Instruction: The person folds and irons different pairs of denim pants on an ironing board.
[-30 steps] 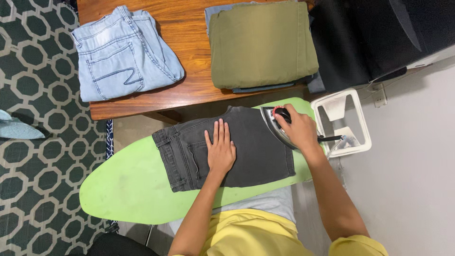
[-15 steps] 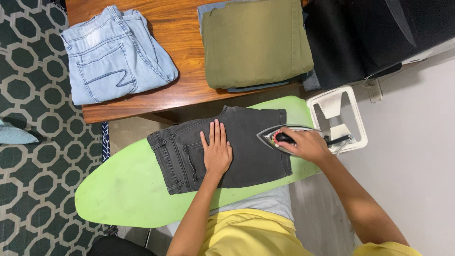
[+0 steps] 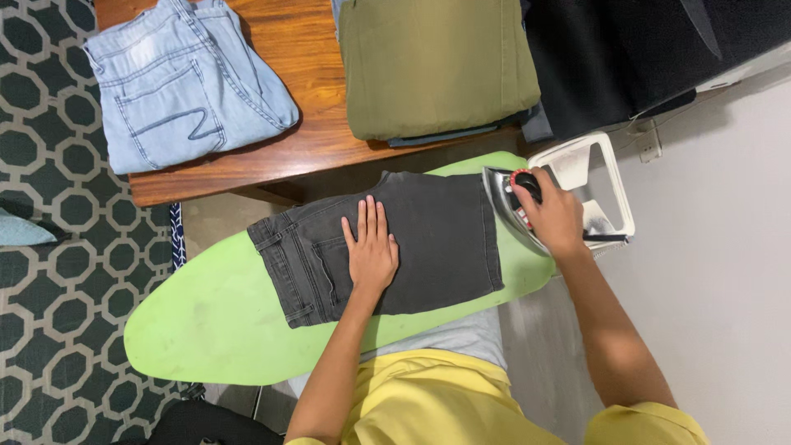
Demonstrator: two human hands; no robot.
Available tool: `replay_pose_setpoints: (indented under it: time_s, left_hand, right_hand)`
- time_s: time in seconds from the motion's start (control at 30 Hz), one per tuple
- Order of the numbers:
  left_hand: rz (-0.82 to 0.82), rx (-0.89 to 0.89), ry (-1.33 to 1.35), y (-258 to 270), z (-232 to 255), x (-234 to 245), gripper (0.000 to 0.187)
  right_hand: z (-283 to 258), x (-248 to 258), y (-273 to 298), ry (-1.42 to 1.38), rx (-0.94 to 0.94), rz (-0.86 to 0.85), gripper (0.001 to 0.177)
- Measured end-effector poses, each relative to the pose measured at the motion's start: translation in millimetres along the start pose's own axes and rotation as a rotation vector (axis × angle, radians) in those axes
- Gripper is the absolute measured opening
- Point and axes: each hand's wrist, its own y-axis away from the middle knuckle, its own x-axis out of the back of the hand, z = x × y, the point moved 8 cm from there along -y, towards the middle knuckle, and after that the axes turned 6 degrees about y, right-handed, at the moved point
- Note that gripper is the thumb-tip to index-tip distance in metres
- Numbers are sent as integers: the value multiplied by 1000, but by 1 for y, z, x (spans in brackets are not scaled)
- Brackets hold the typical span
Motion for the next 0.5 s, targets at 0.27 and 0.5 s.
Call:
replay_pose_setpoints:
  time_s: [0.27, 0.5]
  left_hand:
    - [39, -2, 11, 28, 5, 18, 76]
    - [-94, -34, 13, 61, 0, 25, 116]
  right_hand:
    - [-25, 26, 33, 22, -79, -158, 47]
    - [-124, -18, 51, -108, -16, -416, 51]
